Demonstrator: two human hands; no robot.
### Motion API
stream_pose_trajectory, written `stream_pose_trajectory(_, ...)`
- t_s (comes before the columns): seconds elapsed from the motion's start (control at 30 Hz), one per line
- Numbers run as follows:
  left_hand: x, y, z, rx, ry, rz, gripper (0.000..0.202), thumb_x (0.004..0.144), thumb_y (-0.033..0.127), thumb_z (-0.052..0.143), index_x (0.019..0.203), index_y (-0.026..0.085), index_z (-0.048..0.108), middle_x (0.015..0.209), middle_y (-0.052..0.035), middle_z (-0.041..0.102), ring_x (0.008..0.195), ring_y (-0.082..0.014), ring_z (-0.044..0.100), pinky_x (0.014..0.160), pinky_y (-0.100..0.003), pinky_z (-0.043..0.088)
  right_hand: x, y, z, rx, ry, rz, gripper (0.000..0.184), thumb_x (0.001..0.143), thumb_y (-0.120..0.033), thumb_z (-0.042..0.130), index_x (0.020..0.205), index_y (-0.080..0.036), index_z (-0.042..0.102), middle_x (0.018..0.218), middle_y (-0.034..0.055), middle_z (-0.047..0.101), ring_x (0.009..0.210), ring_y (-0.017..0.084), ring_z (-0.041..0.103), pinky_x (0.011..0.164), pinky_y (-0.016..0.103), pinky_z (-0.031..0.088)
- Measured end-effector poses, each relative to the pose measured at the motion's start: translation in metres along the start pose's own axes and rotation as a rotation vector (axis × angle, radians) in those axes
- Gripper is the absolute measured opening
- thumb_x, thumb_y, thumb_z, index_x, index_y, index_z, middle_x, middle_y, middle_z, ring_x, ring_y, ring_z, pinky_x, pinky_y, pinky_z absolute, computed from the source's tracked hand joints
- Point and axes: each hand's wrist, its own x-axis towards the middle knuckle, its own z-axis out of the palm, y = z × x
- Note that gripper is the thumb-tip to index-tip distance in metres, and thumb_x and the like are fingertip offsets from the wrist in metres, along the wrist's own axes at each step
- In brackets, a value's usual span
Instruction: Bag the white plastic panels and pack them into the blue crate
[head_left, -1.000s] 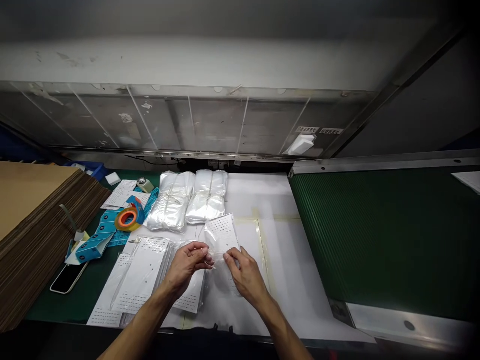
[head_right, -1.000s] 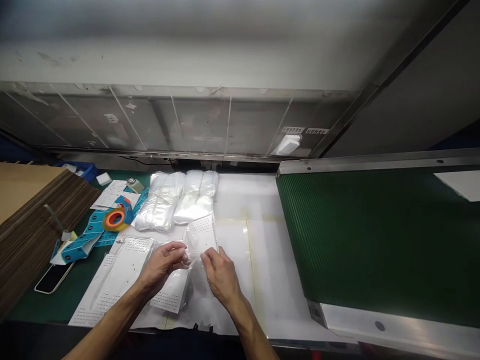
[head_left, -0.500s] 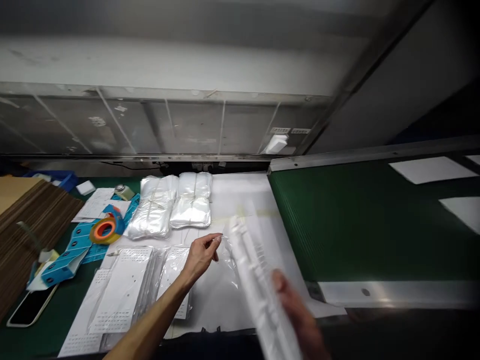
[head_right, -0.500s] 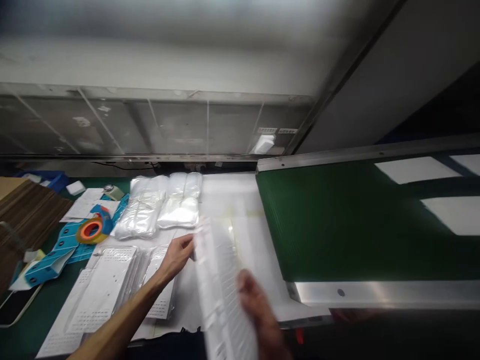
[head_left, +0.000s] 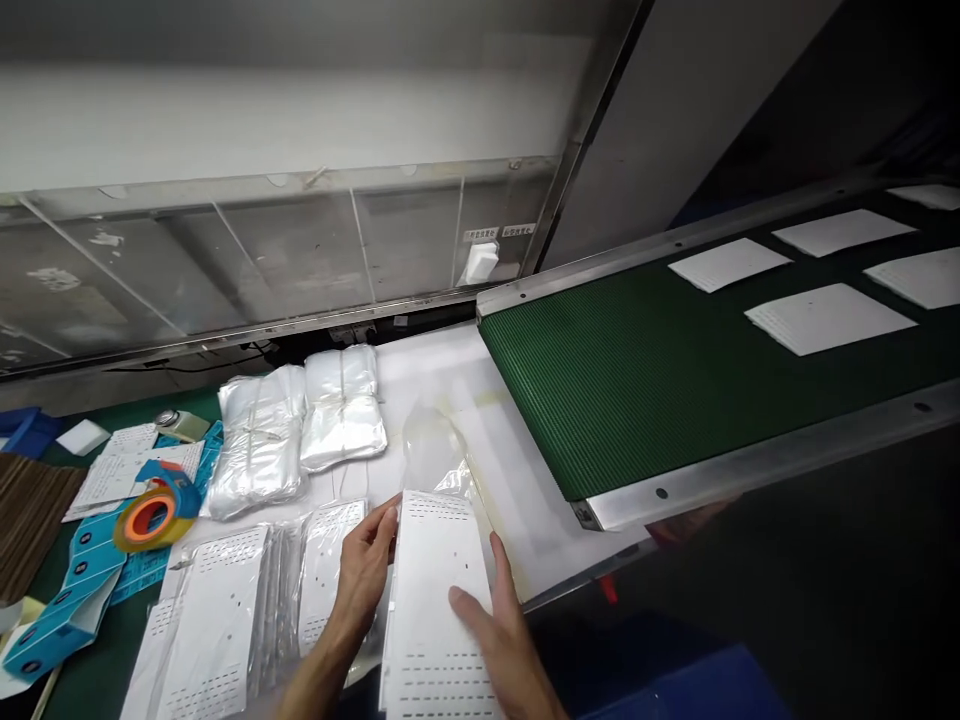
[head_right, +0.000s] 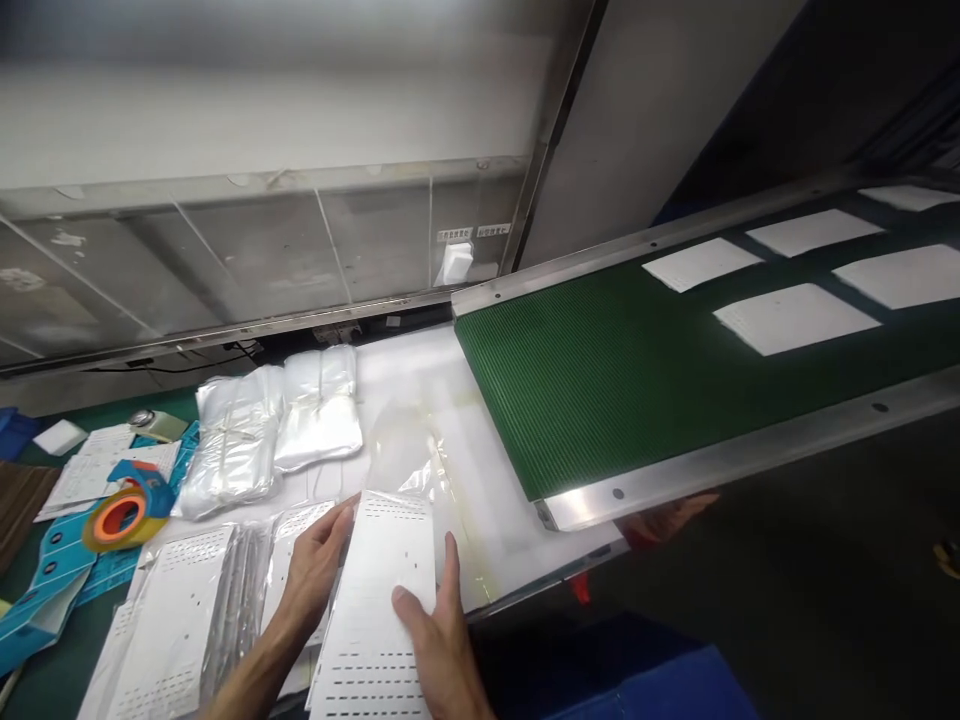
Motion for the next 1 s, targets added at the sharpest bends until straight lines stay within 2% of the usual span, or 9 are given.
stream_pose_trajectory(0.1,-0.006,-0.016,-0.008,-0.052,-0.005,-0.071,0.037,0.078,0.045,0.058,0.104,0.019,0.058,0.088,-0.0048,0.067,0.075,-0.0185,0.063,0.063,-0.028,0.051,-0.006,0.016,0.000,-0.152,-0.009,-0.024,0.090,0.074,-0.043,0.063,0.142,-0.033,0.006,0.140,0.0082,0.042,0.122,0.024,0.046,0.099,0.042,0.037)
stream_pose_trajectory(0.2,-0.007,-0.027,-0.016,-0.101,-0.015,-0.069,0.025,0.077,0.042,0.060,0.089,0.021,0.052,0.076,0.0015,0.063,0.057,-0.0119,0.058,0.050,-0.022,0.046,-0.006,0.028,-0.005,-0.269,-0.022,-0.068,0.088,0.074,-0.046,0.063,0.142,-0.028,0.010,0.140,0.0096,0.040,0.124,0.025,0.043,0.102,0.041,0.034)
stream_pose_trajectory(0.37,-0.014,-0.030,-0.016,-0.010,0.037,0.014,0.021,0.083,0.044,0.051,0.086,0.025,0.044,0.068,0.0057,0.056,0.054,-0.0102,0.053,0.049,-0.020,0.044,-0.009,0.033,-0.002,-0.225,-0.056,-0.025,0.084,0.074,-0.049,0.062,0.140,-0.026,0.014,0.139,0.0105,0.042,0.123,0.026,0.044,0.100,0.041,0.038)
stream_pose_trajectory(0.47,-0.026,-0.027,-0.016,0.053,0.019,-0.077,0.029,0.084,0.052,0.044,0.100,0.028,0.047,0.066,0.0046,0.059,0.051,-0.0118,0.052,0.047,-0.021,0.042,-0.015,0.032,0.005,-0.260,-0.033,-0.038,0.082,0.077,-0.055,0.057,0.141,-0.027,0.015,0.143,0.0091,0.037,0.128,0.026,0.037,0.103,0.041,0.033)
stream_pose_trajectory(0.57,-0.037,-0.026,-0.020,-0.025,-0.007,-0.190,0.049,0.082,0.057,0.045,0.124,0.032,0.042,0.085,-0.0015,0.068,0.059,-0.0160,0.060,0.052,-0.025,0.048,-0.016,0.030,0.001,-0.378,-0.102,-0.037,0.072,0.080,-0.060,0.048,0.140,-0.030,0.021,0.142,0.0051,0.039,0.130,0.025,0.034,0.104,0.041,0.031)
stream_pose_trajectory(0.7,-0.042,-0.038,-0.027,-0.275,-0.041,-0.243,0.060,0.081,0.054,0.051,0.135,0.032,0.037,0.120,-0.0068,0.061,0.083,-0.0199,0.066,0.068,-0.030,0.053,0.007,0.026,-0.023,-0.552,-0.150,-0.078,0.055,0.083,-0.056,0.044,0.128,-0.024,0.042,0.124,0.0089,0.054,0.108,0.024,0.054,0.088,0.036,0.046)
stream_pose_trajectory(0.8,-0.043,-0.050,-0.029,-0.345,-0.078,-0.302,0.061,0.081,0.052,0.053,0.136,0.032,0.036,0.123,-0.0071,0.060,0.078,-0.0187,0.066,0.065,-0.030,0.053,0.029,0.019,-0.032,-0.721,-0.083,-0.248,0.043,0.082,-0.044,0.051,0.120,-0.022,0.045,0.110,0.0072,0.059,0.085,0.019,0.061,0.076,0.032,0.049)
stream_pose_trajectory(0.9,-0.044,-0.054,-0.029,-0.307,-0.046,-0.292,0.059,0.080,0.051,0.056,0.134,0.030,0.041,0.125,-0.0067,0.059,0.092,-0.0211,0.065,0.073,-0.031,0.053,0.040,0.011,-0.025,-0.900,-0.072,-0.421,0.028,0.084,-0.036,0.049,0.109,-0.024,0.054,0.095,0.0037,0.063,0.079,0.017,0.060,0.074,0.031,0.049)
stream_pose_trajectory(1.0,-0.046,-0.052,-0.030,-0.283,-0.066,-0.276,0.059,0.082,0.051,0.052,0.135,0.030,0.039,0.126,-0.0067,0.059,0.100,-0.0232,0.062,0.076,-0.032,0.052,0.045,0.006,-0.014,-0.982,-0.101,-0.493,0.023,0.084,-0.033,0.047,0.103,-0.025,0.056,0.087,0.0019,0.064,0.073,0.017,0.060,0.069,0.029,0.049)
